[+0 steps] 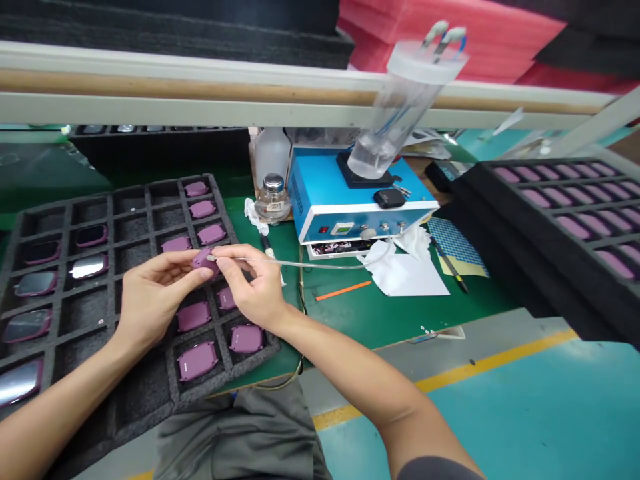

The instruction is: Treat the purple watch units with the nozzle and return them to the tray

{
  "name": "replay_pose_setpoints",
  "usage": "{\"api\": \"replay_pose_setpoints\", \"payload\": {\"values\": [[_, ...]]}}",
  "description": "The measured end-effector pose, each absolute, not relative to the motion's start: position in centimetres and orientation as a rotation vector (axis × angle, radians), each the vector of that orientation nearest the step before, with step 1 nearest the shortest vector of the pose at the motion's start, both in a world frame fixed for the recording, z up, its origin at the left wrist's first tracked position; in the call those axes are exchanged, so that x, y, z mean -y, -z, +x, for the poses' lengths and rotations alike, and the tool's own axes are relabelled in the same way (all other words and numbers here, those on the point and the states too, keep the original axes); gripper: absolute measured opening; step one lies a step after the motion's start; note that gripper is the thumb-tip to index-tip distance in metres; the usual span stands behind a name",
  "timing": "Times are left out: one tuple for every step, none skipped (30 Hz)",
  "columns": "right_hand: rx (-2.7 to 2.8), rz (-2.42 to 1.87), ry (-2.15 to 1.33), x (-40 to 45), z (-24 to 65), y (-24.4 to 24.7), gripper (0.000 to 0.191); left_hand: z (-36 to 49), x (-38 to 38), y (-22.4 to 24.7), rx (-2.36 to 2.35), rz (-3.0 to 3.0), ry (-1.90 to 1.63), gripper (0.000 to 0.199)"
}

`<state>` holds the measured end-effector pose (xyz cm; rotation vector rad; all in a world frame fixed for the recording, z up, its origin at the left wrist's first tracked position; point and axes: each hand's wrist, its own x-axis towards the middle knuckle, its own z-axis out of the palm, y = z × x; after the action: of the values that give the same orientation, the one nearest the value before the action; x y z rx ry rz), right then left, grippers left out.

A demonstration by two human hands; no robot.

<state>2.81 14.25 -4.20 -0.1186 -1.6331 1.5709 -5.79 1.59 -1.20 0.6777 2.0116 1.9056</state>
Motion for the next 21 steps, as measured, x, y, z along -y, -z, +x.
{"api": "replay_pose_setpoints", "payload": {"values": [[1.636, -0.126, -1.57, -14.24, 2.81, 4.16, 0.012, -5.78, -1.6, 1.17, -2.016, 0.679, -1.903, 0.035], [1.64, -0.134, -1.57, -14.23, 2.83, 4.14, 0.013, -5.76, -1.62, 1.14, -2.018, 0.68, -1.904, 0.035], [1.644, -0.142, -1.571, -14.22, 2.84, 4.13, 0.014, -5.75, -1.64, 1.12, -2.017, 0.68, -1.904, 0.035], [1.645, -0.146, -1.573, -14.21, 2.86, 4.13, 0.014, -5.75, -1.66, 1.1, -2.015, 0.678, -1.904, 0.035], [1.643, -0.145, -1.578, -14.2, 2.87, 4.13, 0.013, -5.74, -1.68, 1.09, -2.013, 0.675, -1.905, 0.035], [1.637, -0.139, -1.586, -14.21, 2.87, 4.15, 0.012, -5.74, -1.69, 1.07, -2.011, 0.672, -1.904, 0.035], [1.63, -0.13, -1.594, -14.21, 2.86, 4.16, 0.011, -5.75, -1.69, 1.06, -2.01, 0.67, -1.904, 0.035], [1.621, -0.123, -1.6, -14.22, 2.84, 4.17, 0.011, -5.75, -1.69, 1.04, -2.009, 0.668, -1.904, 0.035], [1.613, -0.119, -1.604, -14.24, 2.81, 4.18, 0.01, -5.76, -1.69, 1.02, -2.009, 0.666, -1.902, 0.035], [1.608, -0.116, -1.606, -14.25, 2.79, 4.19, 0.01, -5.77, -1.69, 1.0, -2.01, 0.663, -1.901, 0.036], [1.605, -0.115, -1.606, -14.27, 2.77, 4.19, 0.01, -5.77, -1.69, 0.98, -2.009, 0.66, -1.899, 0.036], [1.604, -0.114, -1.608, -14.28, 2.75, 4.18, 0.01, -5.78, -1.7, 0.97, -2.008, 0.659, -1.899, 0.036], [1.605, -0.115, -1.609, -14.29, 2.75, 4.17, 0.01, -5.78, -1.7, 0.96, -2.007, 0.656, -1.898, 0.036], [1.61, -0.119, -1.611, -14.29, 2.76, 4.16, 0.01, -5.78, -1.71, 0.97, -2.006, 0.653, -1.899, 0.036], [1.618, -0.127, -1.613, -14.28, 2.78, 4.16, 0.011, -5.78, -1.72, 0.97, -2.004, 0.651, -1.902, 0.036], [1.629, -0.135, -1.613, -14.28, 2.8, 4.15, 0.012, -5.77, -1.72, 0.98, -2.003, 0.65, -1.903, 0.036], [1.639, -0.146, -1.613, -14.27, 2.83, 4.15, 0.014, -5.76, -1.72, 0.99, -2.003, 0.648, -1.903, 0.036], [1.648, -0.156, -1.611, -14.26, 2.87, 4.15, 0.015, -5.75, -1.71, 1.0, -2.004, 0.646, -1.903, 0.037], [1.655, -0.163, -1.608, -14.25, 2.89, 4.15, 0.016, -5.73, -1.69, 1.0, -2.005, 0.645, -1.901, 0.037], [1.661, -0.166, -1.607, -14.24, 2.91, 4.16, 0.017, -5.72, -1.67, 1.0, -2.007, 0.645, -1.897, 0.037], [1.664, -0.168, -1.606, -14.24, 2.92, 4.15, 0.017, -5.71, -1.65, 1.0, -2.011, 0.644, -1.893, 0.036]]}}
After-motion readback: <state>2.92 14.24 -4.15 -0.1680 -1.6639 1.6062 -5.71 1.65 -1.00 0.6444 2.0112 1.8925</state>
